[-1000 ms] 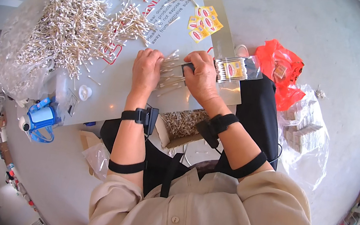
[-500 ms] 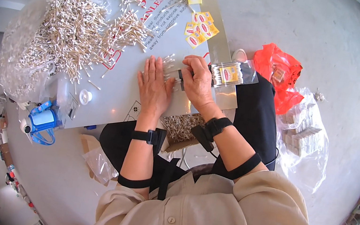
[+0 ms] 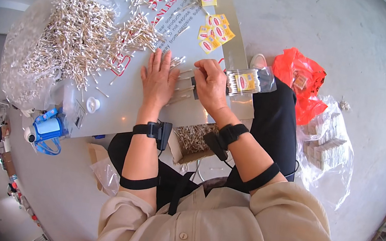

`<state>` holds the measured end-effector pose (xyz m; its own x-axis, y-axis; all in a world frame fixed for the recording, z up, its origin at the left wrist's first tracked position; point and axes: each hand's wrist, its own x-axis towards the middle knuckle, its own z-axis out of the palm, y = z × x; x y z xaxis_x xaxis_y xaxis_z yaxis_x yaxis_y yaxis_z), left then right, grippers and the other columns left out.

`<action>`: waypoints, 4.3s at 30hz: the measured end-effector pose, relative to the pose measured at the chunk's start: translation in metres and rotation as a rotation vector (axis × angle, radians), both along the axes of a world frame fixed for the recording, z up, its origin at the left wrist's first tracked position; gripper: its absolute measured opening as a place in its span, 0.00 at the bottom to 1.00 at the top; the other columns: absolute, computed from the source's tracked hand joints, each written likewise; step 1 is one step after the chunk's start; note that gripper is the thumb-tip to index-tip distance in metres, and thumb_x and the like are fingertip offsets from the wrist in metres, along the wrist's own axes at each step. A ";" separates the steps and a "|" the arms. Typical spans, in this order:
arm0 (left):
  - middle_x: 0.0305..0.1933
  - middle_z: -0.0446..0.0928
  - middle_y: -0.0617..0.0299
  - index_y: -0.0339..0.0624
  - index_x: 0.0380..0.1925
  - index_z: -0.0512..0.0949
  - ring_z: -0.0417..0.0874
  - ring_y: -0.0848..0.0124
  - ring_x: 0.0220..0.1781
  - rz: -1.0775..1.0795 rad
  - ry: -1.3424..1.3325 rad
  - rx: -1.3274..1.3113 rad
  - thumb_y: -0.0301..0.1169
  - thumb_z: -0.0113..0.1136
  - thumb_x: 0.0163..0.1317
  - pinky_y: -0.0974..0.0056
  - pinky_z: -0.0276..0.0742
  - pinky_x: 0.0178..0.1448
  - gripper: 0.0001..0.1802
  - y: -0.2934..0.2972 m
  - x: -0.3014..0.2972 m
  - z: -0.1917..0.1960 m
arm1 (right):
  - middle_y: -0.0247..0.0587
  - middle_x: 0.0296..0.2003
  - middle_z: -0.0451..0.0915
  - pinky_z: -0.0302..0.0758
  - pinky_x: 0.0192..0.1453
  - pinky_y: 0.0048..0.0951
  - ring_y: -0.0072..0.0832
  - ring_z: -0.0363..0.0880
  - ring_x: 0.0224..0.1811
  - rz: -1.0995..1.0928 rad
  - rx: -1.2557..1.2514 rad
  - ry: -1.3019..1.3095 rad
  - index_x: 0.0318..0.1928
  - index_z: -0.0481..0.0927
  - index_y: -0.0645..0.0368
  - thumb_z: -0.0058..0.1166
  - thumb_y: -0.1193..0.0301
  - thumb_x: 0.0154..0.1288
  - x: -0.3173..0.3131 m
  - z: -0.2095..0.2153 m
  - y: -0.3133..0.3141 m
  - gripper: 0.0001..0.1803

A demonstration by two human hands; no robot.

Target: Manually organizing, counting, and packaging cotton swabs into plastic sleeves and applying labels.

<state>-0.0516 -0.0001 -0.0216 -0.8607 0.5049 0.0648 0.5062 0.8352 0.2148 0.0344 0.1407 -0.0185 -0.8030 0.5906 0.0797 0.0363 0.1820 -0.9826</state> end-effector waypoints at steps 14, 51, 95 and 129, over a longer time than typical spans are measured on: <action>0.34 0.76 0.58 0.42 0.28 0.77 0.77 0.56 0.45 -0.105 -0.080 0.309 0.24 0.66 0.54 0.51 0.72 0.47 0.05 0.000 -0.049 0.017 | 0.48 0.36 0.79 0.78 0.40 0.33 0.38 0.82 0.33 0.040 0.077 -0.055 0.38 0.78 0.65 0.57 0.78 0.59 -0.020 -0.002 0.002 0.06; 0.50 0.76 0.56 0.42 0.45 0.79 0.72 0.56 0.56 0.110 -0.021 0.748 0.21 0.66 0.50 0.54 0.66 0.63 0.19 -0.011 0.015 0.006 | 0.43 0.64 0.70 0.64 0.71 0.28 0.27 0.68 0.65 0.109 -0.372 0.183 0.62 0.72 0.67 0.43 0.59 0.78 -0.016 -0.018 -0.001 0.25; 0.38 0.73 0.63 0.44 0.26 0.78 0.71 0.59 0.49 -0.151 0.031 0.224 0.22 0.67 0.47 0.54 0.67 0.53 0.08 0.006 -0.043 0.023 | 0.45 0.62 0.72 0.66 0.68 0.27 0.27 0.69 0.63 0.098 -0.352 0.172 0.54 0.77 0.67 0.44 0.63 0.78 -0.016 -0.015 -0.001 0.19; 0.71 0.61 0.44 0.32 0.68 0.60 0.61 0.58 0.74 0.167 -0.370 1.371 0.49 0.38 0.76 0.55 0.54 0.76 0.33 0.027 0.021 -0.007 | 0.48 0.66 0.67 0.58 0.76 0.32 0.33 0.63 0.70 0.112 -0.344 0.210 0.67 0.64 0.70 0.37 0.55 0.79 -0.028 -0.019 0.000 0.31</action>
